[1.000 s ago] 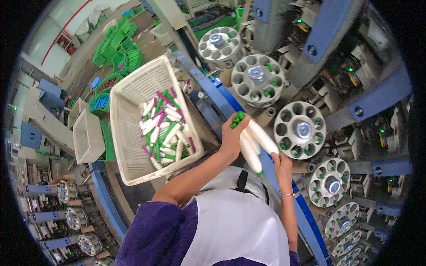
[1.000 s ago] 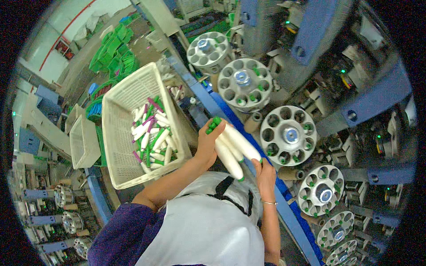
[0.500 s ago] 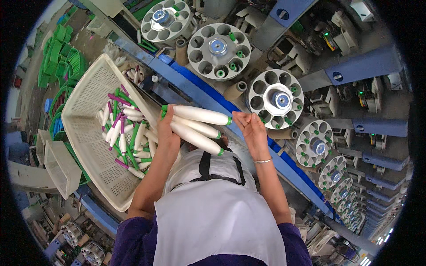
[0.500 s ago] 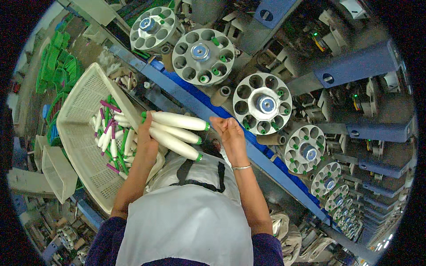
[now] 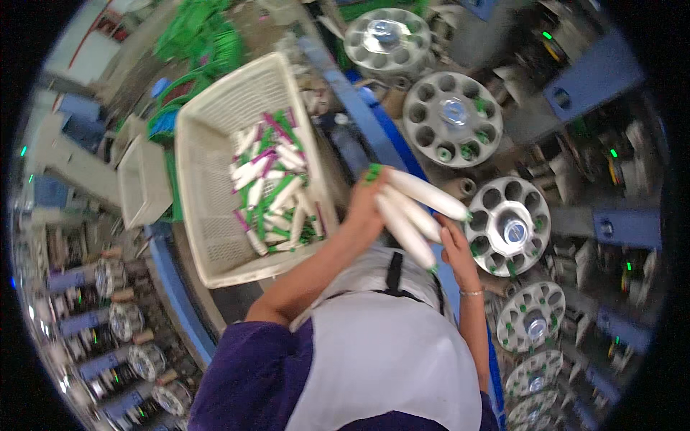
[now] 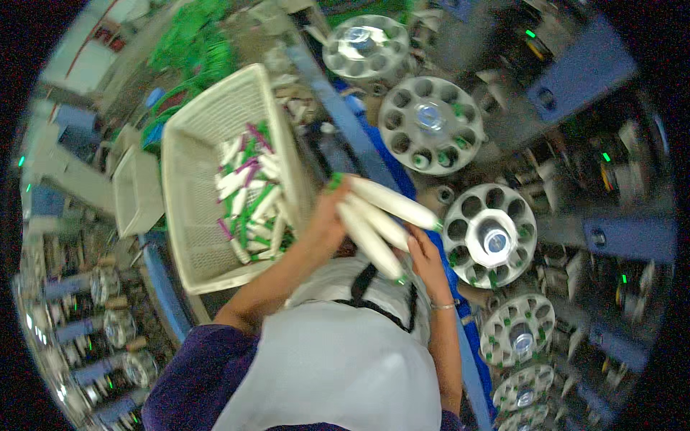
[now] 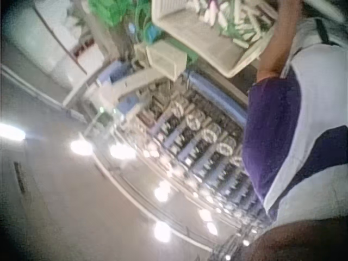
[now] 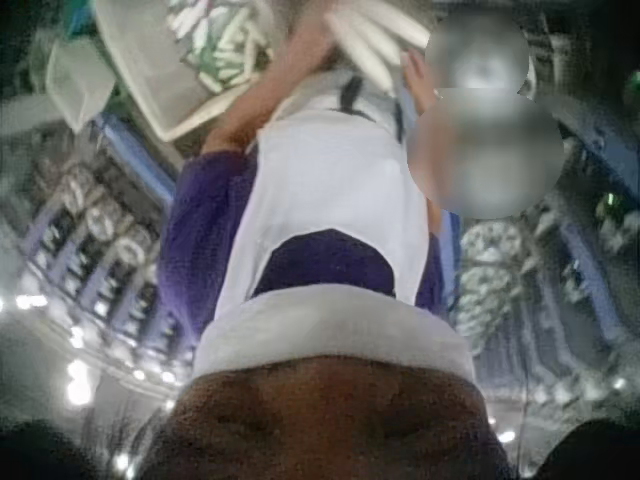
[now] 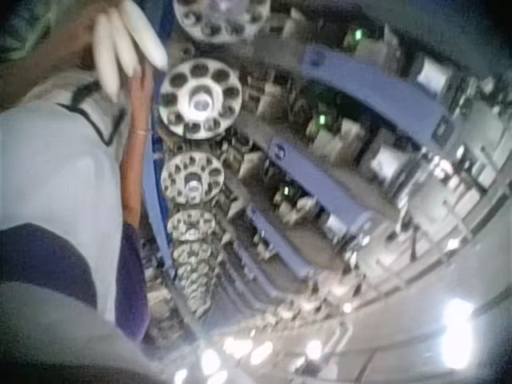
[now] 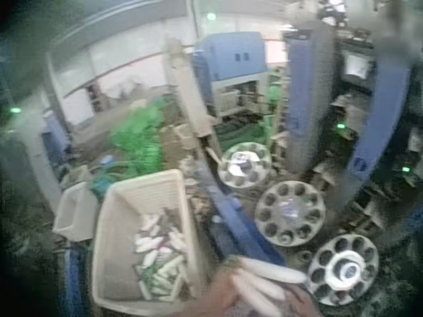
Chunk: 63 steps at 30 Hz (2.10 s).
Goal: The person removes white thread spools with green and purple ends from a large sack and places them into a white plastic basket. The person then transfers the spools from the basket back into the sack, repeating the cycle of removing and returning spools.
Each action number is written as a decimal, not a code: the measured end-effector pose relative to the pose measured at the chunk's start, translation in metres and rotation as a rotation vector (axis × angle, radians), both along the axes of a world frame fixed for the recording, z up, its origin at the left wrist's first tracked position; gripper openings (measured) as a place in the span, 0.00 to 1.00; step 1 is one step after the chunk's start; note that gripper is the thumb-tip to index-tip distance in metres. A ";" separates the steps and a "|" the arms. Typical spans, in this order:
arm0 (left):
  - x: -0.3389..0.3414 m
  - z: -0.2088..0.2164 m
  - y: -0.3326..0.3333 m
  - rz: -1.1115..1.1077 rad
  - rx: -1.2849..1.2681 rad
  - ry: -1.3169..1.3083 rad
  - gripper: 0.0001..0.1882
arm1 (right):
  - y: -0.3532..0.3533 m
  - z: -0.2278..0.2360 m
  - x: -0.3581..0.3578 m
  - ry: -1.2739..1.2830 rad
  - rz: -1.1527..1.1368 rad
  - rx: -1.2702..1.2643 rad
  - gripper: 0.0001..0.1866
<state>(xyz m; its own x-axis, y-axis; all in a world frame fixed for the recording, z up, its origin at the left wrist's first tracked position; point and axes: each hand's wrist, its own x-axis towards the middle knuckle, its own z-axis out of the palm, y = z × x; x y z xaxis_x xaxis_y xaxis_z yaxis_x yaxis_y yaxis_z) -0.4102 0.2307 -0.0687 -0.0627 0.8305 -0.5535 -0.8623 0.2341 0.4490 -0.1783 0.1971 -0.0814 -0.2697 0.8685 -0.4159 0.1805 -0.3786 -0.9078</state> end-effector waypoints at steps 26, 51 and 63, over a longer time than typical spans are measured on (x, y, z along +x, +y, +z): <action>0.051 0.006 -0.007 0.178 -0.025 0.068 0.16 | -0.003 -0.003 0.093 0.287 -0.376 0.161 0.15; 0.167 -0.013 0.099 -0.028 0.271 0.672 0.13 | -0.028 0.021 0.154 -1.157 0.183 0.505 0.11; 0.165 0.015 0.081 -0.314 0.515 0.271 0.17 | -0.003 0.040 0.160 -0.038 -0.667 0.423 0.14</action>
